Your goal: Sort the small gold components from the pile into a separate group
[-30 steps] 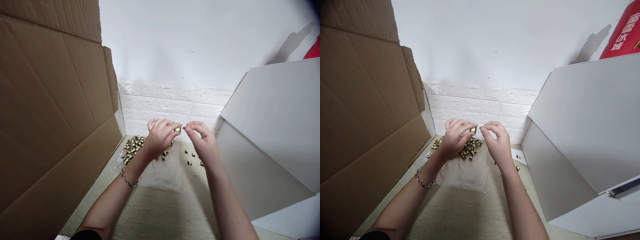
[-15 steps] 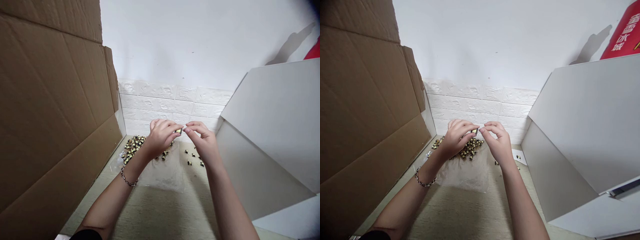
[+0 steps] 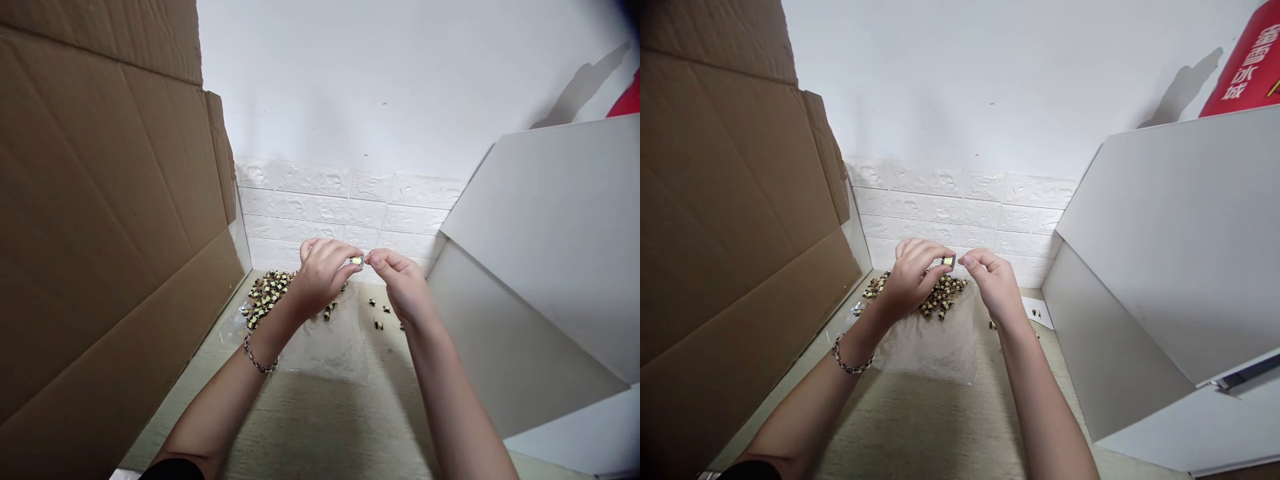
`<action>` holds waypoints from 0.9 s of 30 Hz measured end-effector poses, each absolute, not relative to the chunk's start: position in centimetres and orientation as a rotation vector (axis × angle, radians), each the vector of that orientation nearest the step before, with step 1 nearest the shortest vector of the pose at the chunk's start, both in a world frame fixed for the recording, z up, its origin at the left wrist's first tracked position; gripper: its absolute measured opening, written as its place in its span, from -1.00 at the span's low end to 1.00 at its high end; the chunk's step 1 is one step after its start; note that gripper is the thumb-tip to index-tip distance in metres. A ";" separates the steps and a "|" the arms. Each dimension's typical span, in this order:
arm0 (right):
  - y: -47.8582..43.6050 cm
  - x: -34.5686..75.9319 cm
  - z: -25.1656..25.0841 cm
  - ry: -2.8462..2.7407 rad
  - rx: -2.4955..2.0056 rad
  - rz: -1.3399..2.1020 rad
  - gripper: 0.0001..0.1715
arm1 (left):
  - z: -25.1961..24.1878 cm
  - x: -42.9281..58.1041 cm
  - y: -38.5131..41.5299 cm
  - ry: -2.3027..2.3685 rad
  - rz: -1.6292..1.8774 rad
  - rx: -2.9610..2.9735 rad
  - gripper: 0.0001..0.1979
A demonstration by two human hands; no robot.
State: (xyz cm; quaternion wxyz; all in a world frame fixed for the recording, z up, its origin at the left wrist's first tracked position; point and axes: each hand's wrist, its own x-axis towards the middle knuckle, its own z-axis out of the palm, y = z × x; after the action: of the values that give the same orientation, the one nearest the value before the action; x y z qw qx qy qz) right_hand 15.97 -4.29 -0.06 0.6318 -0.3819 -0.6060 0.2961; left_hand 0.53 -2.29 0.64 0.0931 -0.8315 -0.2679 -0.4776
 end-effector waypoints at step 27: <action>-5.1 15.7 0.2 -1.710 -1.468 -0.346 -0.79 | 0.1 0.5 -1.8 -0.826 -0.898 -2.640 -0.81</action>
State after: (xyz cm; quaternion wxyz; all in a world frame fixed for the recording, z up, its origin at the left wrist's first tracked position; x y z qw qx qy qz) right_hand 15.67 -5.06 0.20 0.4175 -0.5849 -0.6816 -0.1378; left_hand 0.51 -1.78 0.11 0.1166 -0.9015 -0.2823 -0.3066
